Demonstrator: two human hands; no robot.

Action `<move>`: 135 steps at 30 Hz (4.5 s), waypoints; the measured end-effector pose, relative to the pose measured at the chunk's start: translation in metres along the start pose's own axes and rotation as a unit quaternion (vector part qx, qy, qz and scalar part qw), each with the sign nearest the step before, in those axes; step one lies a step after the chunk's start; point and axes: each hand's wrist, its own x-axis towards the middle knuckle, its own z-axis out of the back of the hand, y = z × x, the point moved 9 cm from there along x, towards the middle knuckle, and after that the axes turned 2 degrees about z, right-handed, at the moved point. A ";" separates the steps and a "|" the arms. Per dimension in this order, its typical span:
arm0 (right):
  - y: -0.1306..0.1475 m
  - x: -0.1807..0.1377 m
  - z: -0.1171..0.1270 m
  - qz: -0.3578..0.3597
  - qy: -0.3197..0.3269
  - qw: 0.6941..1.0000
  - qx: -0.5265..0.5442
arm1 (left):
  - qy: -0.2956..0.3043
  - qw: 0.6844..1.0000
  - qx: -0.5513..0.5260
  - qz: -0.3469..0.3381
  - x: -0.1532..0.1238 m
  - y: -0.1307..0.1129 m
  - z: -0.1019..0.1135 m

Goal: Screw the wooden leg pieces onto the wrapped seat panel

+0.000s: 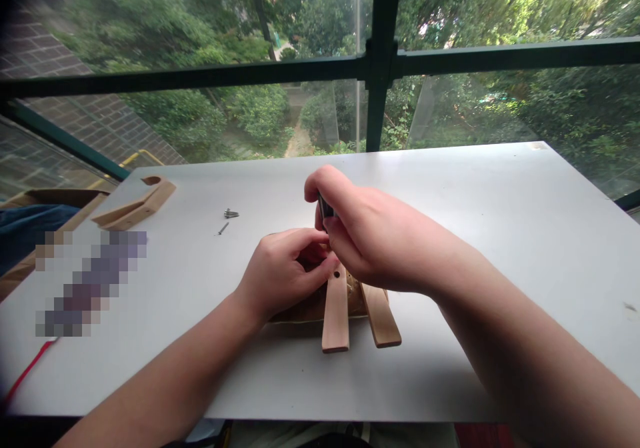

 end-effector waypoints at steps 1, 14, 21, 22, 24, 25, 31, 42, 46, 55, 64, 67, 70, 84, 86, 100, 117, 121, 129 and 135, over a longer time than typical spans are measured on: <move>0.000 0.000 0.000 0.000 0.001 1.000 -0.009 | 0.001 1.000 0.002 0.001 0.000 0.000 0.000; 0.006 0.000 -0.001 0.012 0.004 0.996 -0.087 | 0.003 0.999 0.042 -0.033 0.002 -0.008 0.000; 0.004 0.001 0.000 0.014 -0.011 0.997 -0.079 | 0.012 0.998 0.059 -0.034 0.002 -0.008 -0.002; 0.003 0.001 0.001 0.012 -0.012 0.997 -0.078 | 0.013 0.998 0.060 -0.034 0.002 -0.008 -0.002; 0.002 0.001 0.002 0.008 -0.015 0.997 -0.078 | 0.014 0.997 0.061 -0.036 0.002 -0.008 -0.002; 0.002 0.001 0.002 0.008 -0.016 0.997 -0.079 | 0.015 0.997 0.061 -0.037 0.002 -0.008 -0.002; 0.002 0.000 0.003 -0.002 -0.009 0.996 -0.084 | 0.040 0.997 0.052 -0.042 0.002 -0.010 -0.004; -0.004 0.001 0.009 -0.001 -0.033 0.997 -0.071 | 0.068 0.997 0.035 -0.032 0.001 -0.008 -0.005; -0.005 0.001 0.012 0.002 -0.040 0.996 -0.083 | 0.100 0.994 0.040 0.002 0.000 -0.005 -0.006; -0.006 0.003 0.014 -0.006 -0.054 0.996 -0.071 | 0.095 0.994 0.055 0.013 -0.002 -0.006 -0.007; -0.005 0.004 0.007 0.014 -0.031 0.998 0.050 | 0.086 0.995 0.047 0.013 -0.002 -0.005 -0.007; -0.005 0.001 0.006 0.007 -0.004 0.997 0.072 | 0.081 0.996 0.040 0.008 -0.003 -0.003 -0.007; -0.009 -0.002 0.010 -0.011 0.001 0.998 0.067 | 0.075 0.997 0.034 0.003 -0.003 -0.003 -0.007; -0.009 0.003 0.016 -0.008 -0.055 0.998 -0.035 | 0.070 0.997 0.043 0.008 -0.005 -0.003 -0.006; -0.008 0.004 0.014 -0.005 -0.058 0.998 -0.034 | 0.077 0.996 0.038 0.014 -0.005 -0.001 -0.007; 0.001 0.002 0.006 0.026 -0.024 0.998 0.046 | 0.077 0.997 0.027 -0.018 -0.006 -0.006 -0.009; -0.011 -0.003 0.016 -0.021 -0.004 0.999 -0.048 | 0.044 0.999 0.030 0.001 -0.005 -0.002 0.006; -0.010 -0.004 0.018 -0.020 -0.005 0.998 -0.060 | 0.062 0.996 0.061 -0.008 0.001 0.009 0.026; -0.016 -0.004 0.022 -0.036 -0.022 0.997 -0.068 | 0.226 0.969 0.090 -0.047 -0.011 0.012 0.005; -0.009 -0.003 0.016 -0.012 -0.009 0.999 -0.048 | 0.192 0.976 0.095 -0.048 -0.016 -0.002 -0.008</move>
